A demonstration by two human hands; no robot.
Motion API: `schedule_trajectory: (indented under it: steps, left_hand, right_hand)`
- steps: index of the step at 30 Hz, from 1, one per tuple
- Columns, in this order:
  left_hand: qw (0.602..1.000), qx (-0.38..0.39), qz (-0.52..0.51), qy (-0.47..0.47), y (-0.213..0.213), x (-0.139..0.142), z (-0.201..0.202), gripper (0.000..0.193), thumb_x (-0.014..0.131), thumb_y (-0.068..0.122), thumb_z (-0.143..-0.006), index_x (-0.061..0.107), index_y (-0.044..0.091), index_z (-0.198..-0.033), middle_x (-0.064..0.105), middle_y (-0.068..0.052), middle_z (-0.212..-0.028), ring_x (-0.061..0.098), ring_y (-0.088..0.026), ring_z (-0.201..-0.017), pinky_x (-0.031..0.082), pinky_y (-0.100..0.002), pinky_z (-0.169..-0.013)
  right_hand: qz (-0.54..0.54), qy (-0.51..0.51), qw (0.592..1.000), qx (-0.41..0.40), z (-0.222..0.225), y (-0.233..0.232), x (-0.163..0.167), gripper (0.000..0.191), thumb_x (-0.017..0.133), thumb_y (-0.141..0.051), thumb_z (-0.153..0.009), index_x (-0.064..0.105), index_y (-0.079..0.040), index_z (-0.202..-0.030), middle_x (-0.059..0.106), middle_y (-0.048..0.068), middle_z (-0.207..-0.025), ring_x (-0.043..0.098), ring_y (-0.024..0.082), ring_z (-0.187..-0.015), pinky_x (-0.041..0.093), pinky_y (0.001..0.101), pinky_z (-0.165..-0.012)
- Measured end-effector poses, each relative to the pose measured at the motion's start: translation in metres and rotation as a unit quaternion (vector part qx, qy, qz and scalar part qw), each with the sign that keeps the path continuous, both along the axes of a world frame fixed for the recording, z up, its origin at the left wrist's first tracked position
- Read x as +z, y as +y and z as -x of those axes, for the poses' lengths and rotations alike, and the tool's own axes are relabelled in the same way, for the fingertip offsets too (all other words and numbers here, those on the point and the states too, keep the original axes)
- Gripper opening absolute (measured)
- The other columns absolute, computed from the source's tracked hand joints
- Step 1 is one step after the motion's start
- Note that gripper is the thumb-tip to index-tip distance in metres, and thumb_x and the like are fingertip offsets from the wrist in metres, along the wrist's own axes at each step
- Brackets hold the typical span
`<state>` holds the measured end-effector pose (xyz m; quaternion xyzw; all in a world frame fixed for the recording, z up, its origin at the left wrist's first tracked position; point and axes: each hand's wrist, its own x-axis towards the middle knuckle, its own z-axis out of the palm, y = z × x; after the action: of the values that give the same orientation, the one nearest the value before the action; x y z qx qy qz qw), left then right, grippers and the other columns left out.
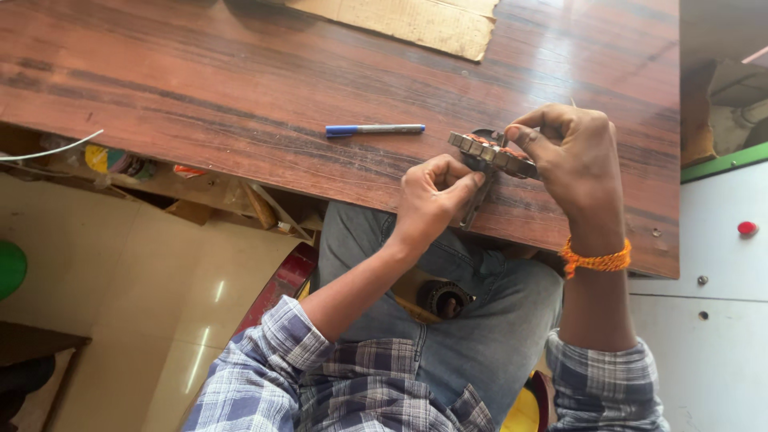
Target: The person sits at a workbench and winds copper wire by hand around the slots of a motor armature clamped in a holder, pressing and threading the wire into place with both fingers. They occasionally reposition the armature and reach for a green-handled tool while continuing to seat the wire windings.
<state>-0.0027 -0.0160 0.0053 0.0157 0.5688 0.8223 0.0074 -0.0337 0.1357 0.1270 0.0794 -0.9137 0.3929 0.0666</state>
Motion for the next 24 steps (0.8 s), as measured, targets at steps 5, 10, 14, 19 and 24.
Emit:
schedule_trajectory:
  steps: [5,10,14,19,24]
  left_hand:
    - [0.999,0.032,0.037,-0.006,0.004,0.004,-0.004,0.015,0.075,0.013,-0.093,0.069,0.003,-0.083,0.067,0.004,-0.067,0.053,0.001,-0.057,0.041,-0.020,-0.049]
    - [0.995,0.064,0.080,-0.011,0.012,0.011,0.000,0.017,0.076,0.016,-0.091,0.071,0.003,-0.082,0.069,0.004,-0.067,0.056,0.002,-0.059,0.045,-0.019,-0.052]
    - [0.995,0.064,0.072,0.002,0.017,0.011,-0.008,0.019,0.076,0.017,-0.092,0.070,0.002,-0.082,0.063,0.004,-0.065,0.052,-0.001,-0.058,0.040,-0.021,-0.052]
    - [0.992,0.093,0.081,0.025,0.025,0.004,-0.009,0.017,0.075,0.016,-0.093,0.069,0.004,-0.082,0.065,0.005,-0.067,0.054,0.000,-0.061,0.044,-0.021,-0.055]
    - [0.982,0.129,0.127,0.051,0.025,0.014,-0.009,0.012,0.074,0.016,-0.093,0.067,0.007,-0.089,0.068,0.002,-0.072,0.056,-0.004,-0.063,0.046,-0.022,-0.059]
  right_hand:
    - [0.049,-0.096,0.994,0.017,0.021,0.011,-0.012,0.013,0.074,-0.007,-0.093,0.078,0.002,-0.101,0.068,0.002,-0.072,0.054,0.003,-0.058,0.044,0.0241,-0.048]
    - [0.051,-0.078,0.994,0.054,0.029,0.024,-0.020,0.013,0.077,-0.008,-0.093,0.078,0.003,-0.100,0.070,0.000,-0.073,0.053,0.002,-0.059,0.040,0.0233,-0.049]
    - [0.052,-0.057,0.997,0.031,0.030,0.032,-0.021,0.013,0.080,-0.010,-0.093,0.078,0.001,-0.100,0.067,-0.003,-0.071,0.051,0.002,-0.061,0.040,0.0230,-0.052]
    - [-0.083,-0.029,0.994,-0.067,0.034,0.039,-0.027,0.011,0.083,-0.014,-0.091,0.081,-0.005,-0.098,0.055,0.004,-0.058,0.042,0.007,-0.053,0.031,0.0306,-0.047]
    - [-0.059,0.103,0.992,-0.044,0.024,0.046,-0.039,0.010,0.080,-0.008,-0.091,0.079,-0.003,-0.099,0.064,-0.003,-0.073,0.055,0.001,-0.063,0.042,0.0248,-0.055]
